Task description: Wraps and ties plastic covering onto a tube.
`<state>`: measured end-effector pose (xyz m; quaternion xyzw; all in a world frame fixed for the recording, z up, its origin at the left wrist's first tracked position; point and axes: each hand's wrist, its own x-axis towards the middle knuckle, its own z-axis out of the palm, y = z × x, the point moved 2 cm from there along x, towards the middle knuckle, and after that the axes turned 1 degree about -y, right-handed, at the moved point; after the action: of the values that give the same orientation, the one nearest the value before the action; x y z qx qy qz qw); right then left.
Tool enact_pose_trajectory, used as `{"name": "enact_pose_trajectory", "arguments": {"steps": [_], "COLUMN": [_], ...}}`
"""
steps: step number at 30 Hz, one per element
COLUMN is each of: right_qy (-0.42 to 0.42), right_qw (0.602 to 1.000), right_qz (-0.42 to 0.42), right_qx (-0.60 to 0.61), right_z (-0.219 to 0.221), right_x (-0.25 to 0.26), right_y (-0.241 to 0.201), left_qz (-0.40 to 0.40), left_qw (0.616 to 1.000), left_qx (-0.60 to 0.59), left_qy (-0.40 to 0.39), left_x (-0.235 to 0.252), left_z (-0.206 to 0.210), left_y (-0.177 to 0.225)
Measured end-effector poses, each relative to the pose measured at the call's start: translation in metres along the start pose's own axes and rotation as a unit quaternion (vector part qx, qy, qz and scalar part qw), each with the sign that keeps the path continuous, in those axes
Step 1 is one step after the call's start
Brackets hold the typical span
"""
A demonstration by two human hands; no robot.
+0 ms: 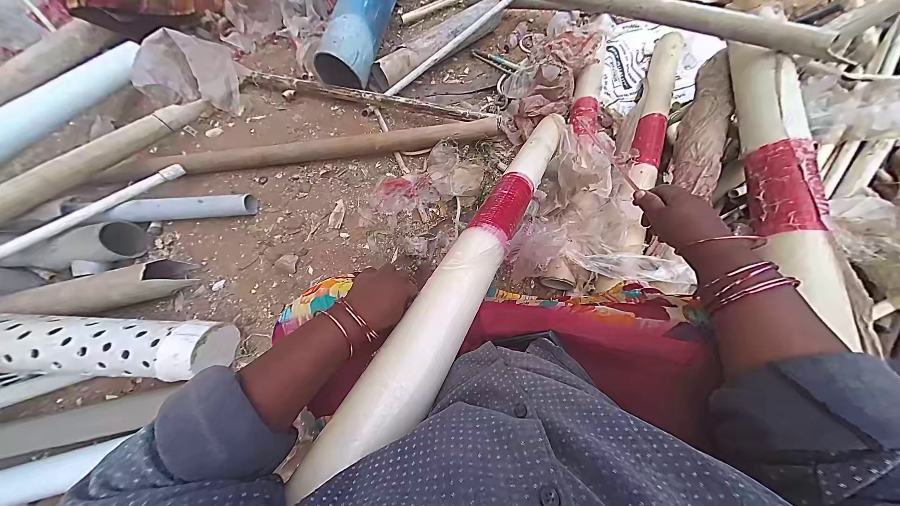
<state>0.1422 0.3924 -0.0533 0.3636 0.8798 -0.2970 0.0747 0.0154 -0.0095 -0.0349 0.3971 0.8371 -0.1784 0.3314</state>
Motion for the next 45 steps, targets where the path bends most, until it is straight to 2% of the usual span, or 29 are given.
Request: {"name": "enact_pose_trajectory", "arguments": {"steps": [6, 10, 16, 21, 25, 30, 32, 35, 39, 42, 45], "right_qy": [-0.017, -0.019, -0.007, -0.001, 0.005, -0.023, -0.020, -0.016, -0.009, -0.011, -0.016], "right_qw": [1.000, 1.000, 0.999, 0.999, 0.999, 0.996, 0.996, 0.995, 0.994, 0.996, 0.997], "right_qz": [-0.005, -0.007, 0.012, 0.030, 0.035, 0.069, 0.077, 0.080, 0.083, 0.071, 0.060], "right_qx": [0.010, 0.020, 0.029, 0.039, 0.040, 0.044, 0.049, 0.063, 0.071, 0.056, 0.041], "right_z": [0.005, 0.006, 0.002, -0.001, 0.000, -0.004, -0.003, -0.004, -0.004, -0.005, -0.003], "right_x": [0.007, 0.007, 0.010, 0.019, 0.027, 0.035, 0.035, 0.038, 0.035, 0.031, 0.027], "right_y": [-0.007, -0.007, -0.003, 0.006, 0.021, 0.035, 0.037, 0.043, 0.044, 0.039, 0.039], "left_qz": [0.032, 0.052, 0.103, 0.180, 0.155, 0.086, 0.087, 0.083, -0.042, -0.109, -0.170], "left_qw": [0.986, 0.954, 0.922, 0.865, 0.837, 0.812, 0.809, 0.808, 0.821, 0.853, 0.874], "left_qx": [-0.053, -0.007, 0.068, 0.118, 0.113, 0.076, 0.044, 0.010, 0.002, -0.059, -0.128], "left_qy": [0.152, 0.295, 0.368, 0.453, 0.512, 0.572, 0.580, 0.583, 0.570, 0.508, 0.437], "left_x": [-0.012, -0.018, -0.018, -0.022, -0.037, -0.069, -0.080, -0.089, -0.075, -0.072, -0.073], "left_z": [0.000, -0.008, -0.075, -0.124, -0.149, -0.151, -0.147, -0.144, -0.128, -0.124, -0.106], "left_y": [-0.017, -0.039, -0.027, -0.006, -0.021, -0.076, -0.097, -0.104, -0.123, -0.116, -0.141]}}
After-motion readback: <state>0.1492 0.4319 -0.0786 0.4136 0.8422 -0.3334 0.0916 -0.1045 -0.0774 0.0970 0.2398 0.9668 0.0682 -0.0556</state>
